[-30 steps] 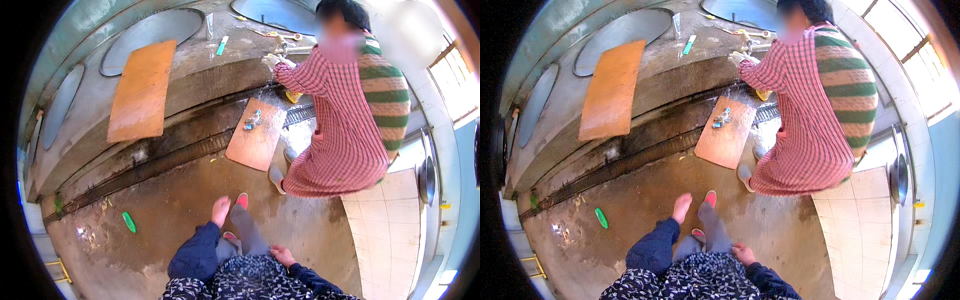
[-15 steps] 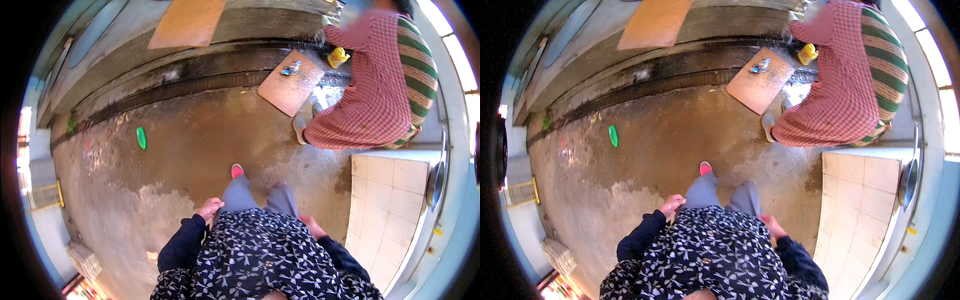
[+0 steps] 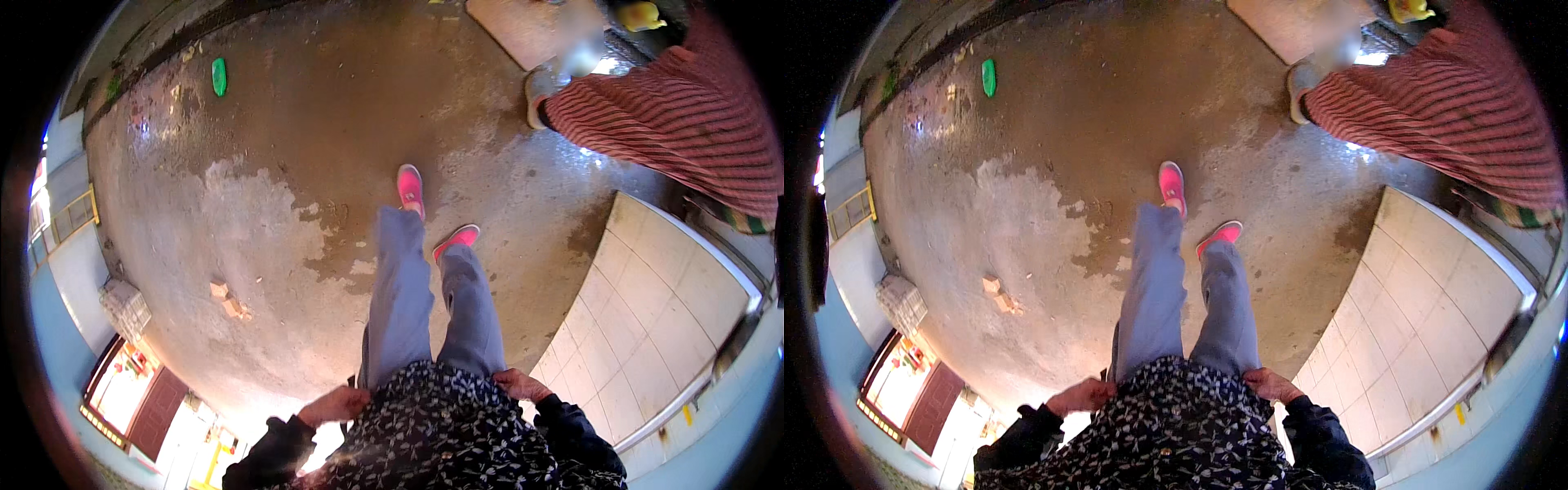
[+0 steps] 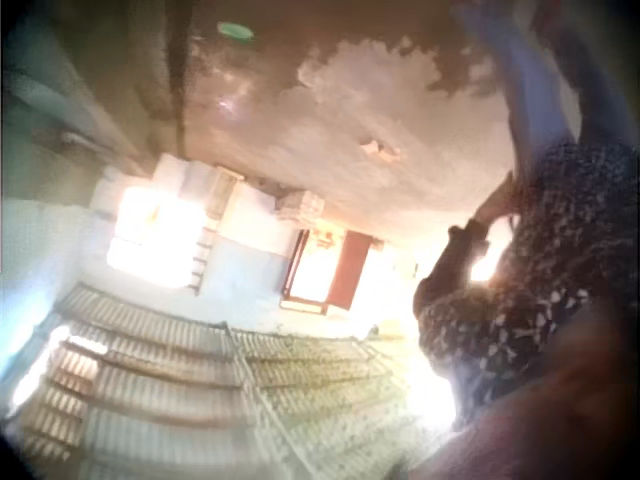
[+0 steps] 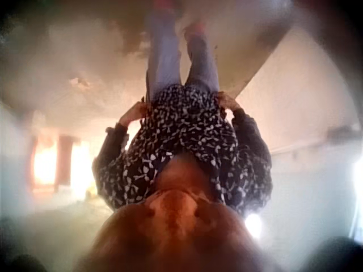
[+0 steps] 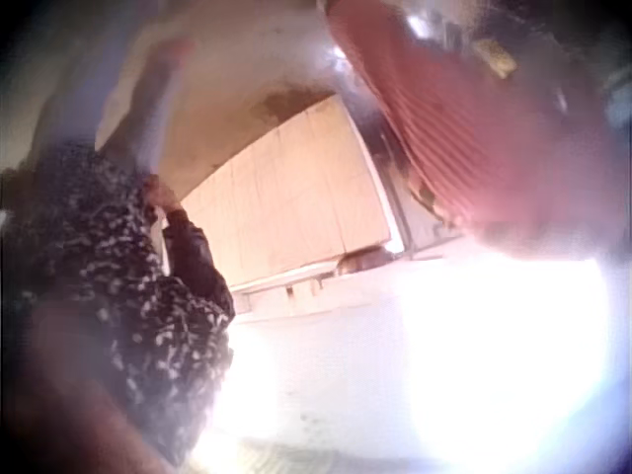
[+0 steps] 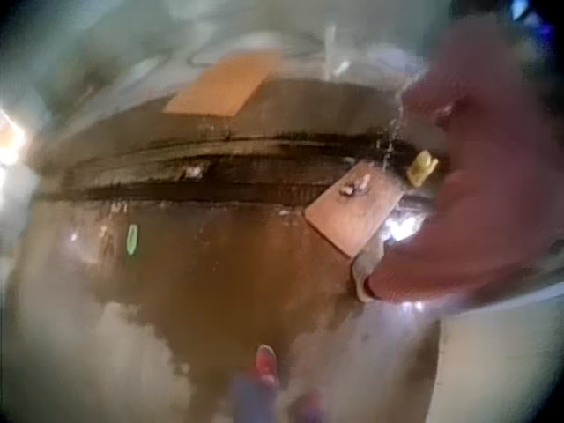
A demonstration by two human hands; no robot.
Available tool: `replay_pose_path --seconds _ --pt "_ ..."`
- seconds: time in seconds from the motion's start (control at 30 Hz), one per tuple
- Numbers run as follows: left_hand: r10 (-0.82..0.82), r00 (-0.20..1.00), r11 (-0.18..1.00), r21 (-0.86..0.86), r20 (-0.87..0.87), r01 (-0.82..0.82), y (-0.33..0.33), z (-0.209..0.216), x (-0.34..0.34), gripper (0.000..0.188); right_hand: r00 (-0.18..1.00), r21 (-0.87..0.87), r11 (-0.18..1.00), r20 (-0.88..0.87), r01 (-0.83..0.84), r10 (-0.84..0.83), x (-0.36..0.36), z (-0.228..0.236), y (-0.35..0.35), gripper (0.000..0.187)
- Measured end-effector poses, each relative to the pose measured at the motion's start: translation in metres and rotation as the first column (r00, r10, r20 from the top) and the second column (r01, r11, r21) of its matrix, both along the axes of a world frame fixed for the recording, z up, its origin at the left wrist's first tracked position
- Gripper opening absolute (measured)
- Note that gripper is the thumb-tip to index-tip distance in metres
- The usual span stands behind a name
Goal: The person carries a large wooden cutting board to a washing area and scrubs it with a green brush and liquid soap. They rinse the board under running water and continue scrubbing both sides before rinsing the brush.
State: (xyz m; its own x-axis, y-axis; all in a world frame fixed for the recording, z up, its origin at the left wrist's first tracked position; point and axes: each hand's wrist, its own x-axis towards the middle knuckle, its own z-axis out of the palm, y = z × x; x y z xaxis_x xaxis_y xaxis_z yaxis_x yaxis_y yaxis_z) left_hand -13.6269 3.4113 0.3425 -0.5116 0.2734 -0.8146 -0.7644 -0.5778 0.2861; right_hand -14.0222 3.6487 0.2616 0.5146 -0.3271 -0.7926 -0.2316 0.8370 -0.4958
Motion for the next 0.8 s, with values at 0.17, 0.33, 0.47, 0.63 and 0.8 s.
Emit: replay_pose_path --seconds 0.17,0.33,0.47,0.63,0.8 --pt "0.044 0.971 0.997 -0.047 -0.235 -0.057 0.083 -0.055 0.069 0.013 0.849 0.346 0.779 -0.122 0.522 -0.514 0.010 -0.137 -0.096 0.023" --pt "0.263 0.928 0.754 0.544 0.265 -0.368 0.038 -0.140 0.087 0.030 0.610 0.191 0.586 -0.108 0.788 -0.785 0.071 -0.331 -0.169 0.031" --pt "0.081 0.885 0.951 0.231 0.459 -0.207 -0.003 -0.274 0.092 0.035 0.667 -0.043 0.726 -0.359 0.686 -0.652 0.131 -0.447 -0.189 0.047" --pt "0.376 0.901 0.890 -0.357 0.217 -0.286 -0.021 -0.463 0.044 0.038 0.462 -0.257 0.716 -0.615 0.648 -0.639 0.172 -0.565 -0.163 0.061" --pt "0.077 0.997 0.622 -0.781 -0.007 -0.053 -0.041 -0.548 -0.036 0.059 0.741 0.047 0.833 -0.488 0.551 -0.462 0.150 -0.557 -0.170 0.048"
